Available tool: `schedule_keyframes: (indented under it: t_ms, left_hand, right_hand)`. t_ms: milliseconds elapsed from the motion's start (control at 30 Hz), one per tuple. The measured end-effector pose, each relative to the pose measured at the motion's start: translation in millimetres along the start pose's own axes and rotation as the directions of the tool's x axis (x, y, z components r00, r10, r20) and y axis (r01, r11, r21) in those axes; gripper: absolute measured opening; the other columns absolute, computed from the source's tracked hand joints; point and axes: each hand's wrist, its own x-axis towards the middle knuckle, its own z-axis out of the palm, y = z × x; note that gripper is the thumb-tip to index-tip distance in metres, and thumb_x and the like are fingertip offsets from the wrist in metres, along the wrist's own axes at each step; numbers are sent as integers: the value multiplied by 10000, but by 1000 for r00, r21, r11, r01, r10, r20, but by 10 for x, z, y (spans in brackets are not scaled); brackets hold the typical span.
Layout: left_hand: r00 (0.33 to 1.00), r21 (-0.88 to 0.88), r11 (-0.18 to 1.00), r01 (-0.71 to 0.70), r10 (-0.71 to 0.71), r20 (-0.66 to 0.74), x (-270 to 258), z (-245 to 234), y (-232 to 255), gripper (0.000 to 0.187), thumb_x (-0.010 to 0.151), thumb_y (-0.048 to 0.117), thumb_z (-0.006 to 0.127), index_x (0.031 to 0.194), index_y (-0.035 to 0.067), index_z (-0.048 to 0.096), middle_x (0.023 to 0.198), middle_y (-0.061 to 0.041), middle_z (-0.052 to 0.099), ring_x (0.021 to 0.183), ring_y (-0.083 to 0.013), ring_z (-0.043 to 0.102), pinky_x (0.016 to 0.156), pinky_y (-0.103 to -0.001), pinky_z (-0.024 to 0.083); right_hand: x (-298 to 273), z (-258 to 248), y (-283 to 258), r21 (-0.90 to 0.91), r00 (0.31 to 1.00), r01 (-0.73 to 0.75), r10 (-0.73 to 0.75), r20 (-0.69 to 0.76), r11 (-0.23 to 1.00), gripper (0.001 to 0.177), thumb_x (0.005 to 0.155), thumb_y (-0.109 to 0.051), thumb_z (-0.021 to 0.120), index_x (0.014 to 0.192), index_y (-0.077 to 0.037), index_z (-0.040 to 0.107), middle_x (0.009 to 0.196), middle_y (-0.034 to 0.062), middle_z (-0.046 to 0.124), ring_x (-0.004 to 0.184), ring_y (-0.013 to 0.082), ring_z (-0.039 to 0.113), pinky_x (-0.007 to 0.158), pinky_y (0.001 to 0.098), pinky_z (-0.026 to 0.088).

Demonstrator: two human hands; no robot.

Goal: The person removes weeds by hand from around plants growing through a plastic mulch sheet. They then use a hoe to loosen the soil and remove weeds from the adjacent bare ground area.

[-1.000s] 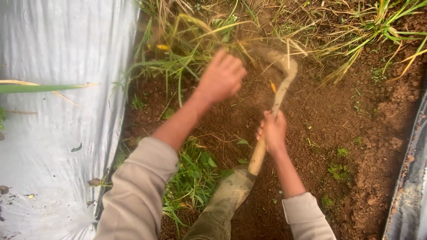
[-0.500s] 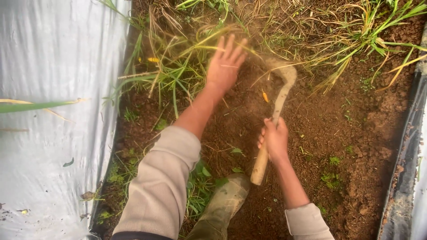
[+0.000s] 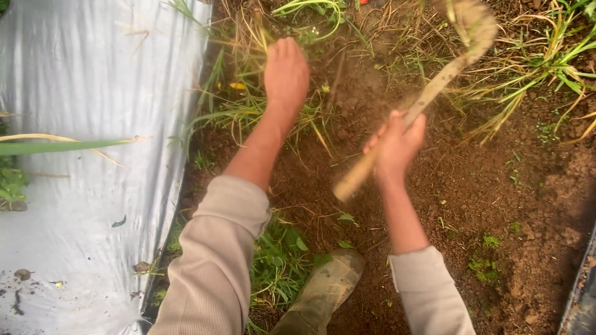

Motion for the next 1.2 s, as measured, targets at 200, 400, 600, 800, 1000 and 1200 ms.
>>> schedule_keyframes:
  t_ms: [200, 400, 600, 800, 1000, 1200]
  left_hand:
    - [997, -203, 978, -34, 19, -77, -28, 126, -30, 148, 1021, 118, 481, 1051, 85, 622, 984, -40, 549, 899, -170, 486, 866, -301, 465]
    - [993, -442, 894, -75, 25, -117, -66, 162, -15, 178, 990, -27, 473, 1072, 57, 607, 947, -44, 541, 832, -174, 470, 793, -297, 465]
    - [984, -450, 880, -152, 91, -154, -246, 114, -25, 207, 997, -32, 455, 1044, 55, 637, 931, -48, 552, 835, -182, 462, 797, -311, 454]
    - [974, -544, 815, -200, 104, -201, -392, 100, -101, 221, 970, -88, 453, 956, 47, 628, 879, -49, 518, 812, -195, 428, 774, -323, 441]
    - [956, -452, 850, -271, 181, -232, -499, 261, -91, 192, 1024, 165, 476, 1058, 113, 658, 992, -22, 607, 1010, -143, 572, 986, -317, 456]
    - [948, -440, 854, -278, 171, -268, -563, 281, -135, 209, 999, 147, 477, 1056, 99, 672, 986, -38, 617, 1024, -167, 572, 975, -323, 450]
  right_hand:
    - [42, 341, 18, 128, 997, 64, -57, -54, 990, 173, 1130, -79, 399, 991, -106, 500, 673, -4, 561, 419, 70, 488, 318, 191, 442]
    - [-35, 495, 193, -233, 987, -53, 86, 134, 971, 89, 1105, -109, 378, 1133, -98, 462, 744, 14, 543, 464, 96, 490, 349, 212, 450]
    - [-28, 352, 242, -420, 968, 30, 78, 238, 907, 69, 1083, -91, 413, 1094, -87, 481, 752, 6, 527, 481, 84, 479, 366, 201, 445]
    - [-113, 292, 334, -142, 983, -16, 42, 177, 990, 120, 1061, -36, 389, 1090, -99, 487, 670, -3, 522, 444, 92, 477, 351, 211, 444]
    - [-100, -125, 829, -318, 957, 49, 47, 287, 947, 91, 980, -122, 497, 993, -32, 487, 584, 68, 492, 392, 160, 523, 284, 305, 490]
    - [49, -332, 583, -617, 921, 364, -171, 350, 698, 138, 1023, -110, 505, 1123, -17, 482, 813, 252, 601, 681, 368, 623, 525, 454, 536]
